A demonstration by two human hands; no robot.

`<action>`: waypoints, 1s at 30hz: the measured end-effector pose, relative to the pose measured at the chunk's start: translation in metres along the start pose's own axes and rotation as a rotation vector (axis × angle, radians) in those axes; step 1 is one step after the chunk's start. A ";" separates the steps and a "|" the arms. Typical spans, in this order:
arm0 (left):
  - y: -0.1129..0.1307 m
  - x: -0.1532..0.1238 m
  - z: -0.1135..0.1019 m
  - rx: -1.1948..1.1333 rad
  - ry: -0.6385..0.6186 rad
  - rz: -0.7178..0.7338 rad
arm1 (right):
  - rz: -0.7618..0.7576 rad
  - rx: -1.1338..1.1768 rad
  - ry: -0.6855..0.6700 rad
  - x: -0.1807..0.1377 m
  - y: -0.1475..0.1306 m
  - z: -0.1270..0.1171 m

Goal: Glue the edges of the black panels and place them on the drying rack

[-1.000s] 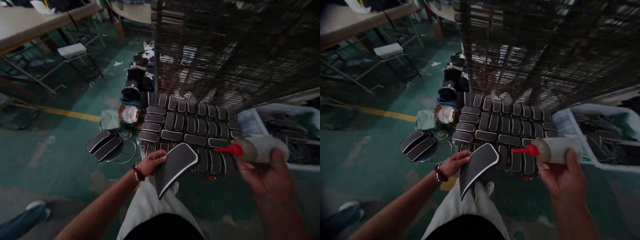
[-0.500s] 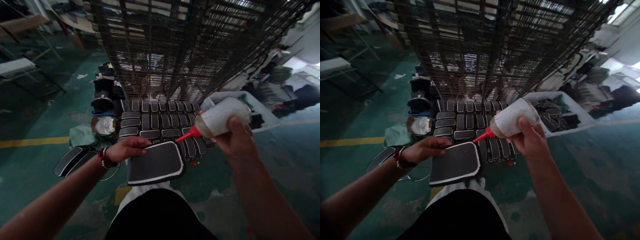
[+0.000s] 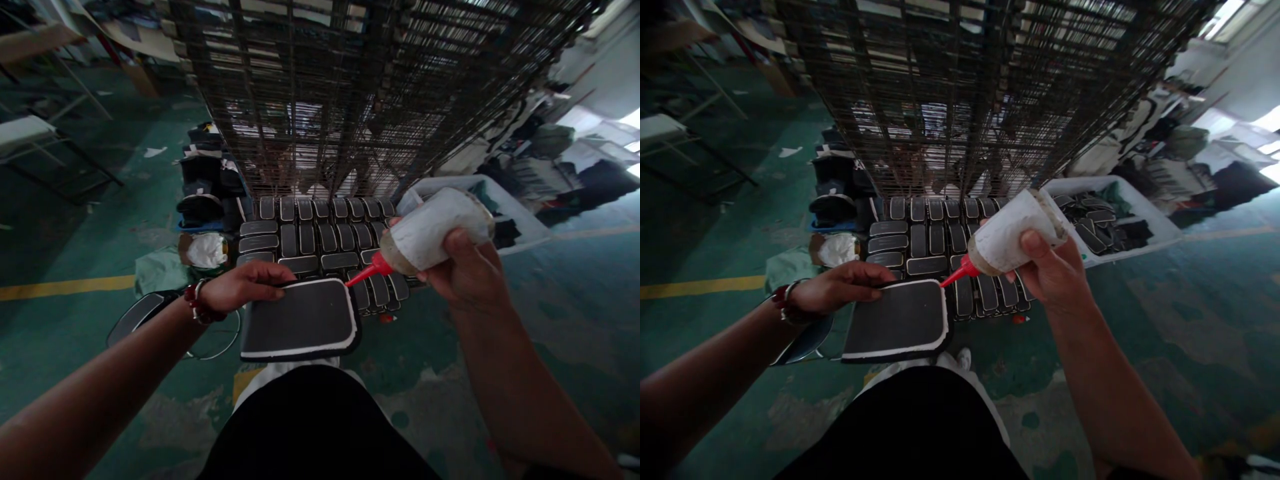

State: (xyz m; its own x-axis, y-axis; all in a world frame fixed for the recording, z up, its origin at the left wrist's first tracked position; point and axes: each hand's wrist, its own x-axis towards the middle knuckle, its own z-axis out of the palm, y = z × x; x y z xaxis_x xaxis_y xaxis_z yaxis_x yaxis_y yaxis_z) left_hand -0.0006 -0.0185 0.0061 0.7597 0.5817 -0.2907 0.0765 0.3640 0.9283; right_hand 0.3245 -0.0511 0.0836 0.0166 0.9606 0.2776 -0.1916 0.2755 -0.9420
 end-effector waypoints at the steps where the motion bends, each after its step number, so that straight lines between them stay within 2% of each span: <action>1: -0.001 0.000 -0.001 0.002 -0.004 0.001 | -0.003 -0.002 0.002 0.000 0.000 0.001; 9: -0.007 0.004 -0.007 0.024 -0.005 -0.004 | -0.031 -0.015 -0.065 0.002 -0.003 0.004; 17: -0.001 0.001 -0.005 0.003 -0.004 0.011 | 0.010 0.013 0.035 0.001 -0.001 0.008; 30: -0.003 -0.004 -0.006 -0.028 0.024 0.024 | 0.033 0.017 0.022 0.000 0.008 0.007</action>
State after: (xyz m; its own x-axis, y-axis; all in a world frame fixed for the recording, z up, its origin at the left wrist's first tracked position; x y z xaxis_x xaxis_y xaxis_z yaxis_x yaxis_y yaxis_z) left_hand -0.0075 -0.0179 0.0030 0.7453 0.6077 -0.2742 0.0401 0.3697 0.9283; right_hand 0.3161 -0.0488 0.0773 0.0316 0.9697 0.2423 -0.2086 0.2435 -0.9472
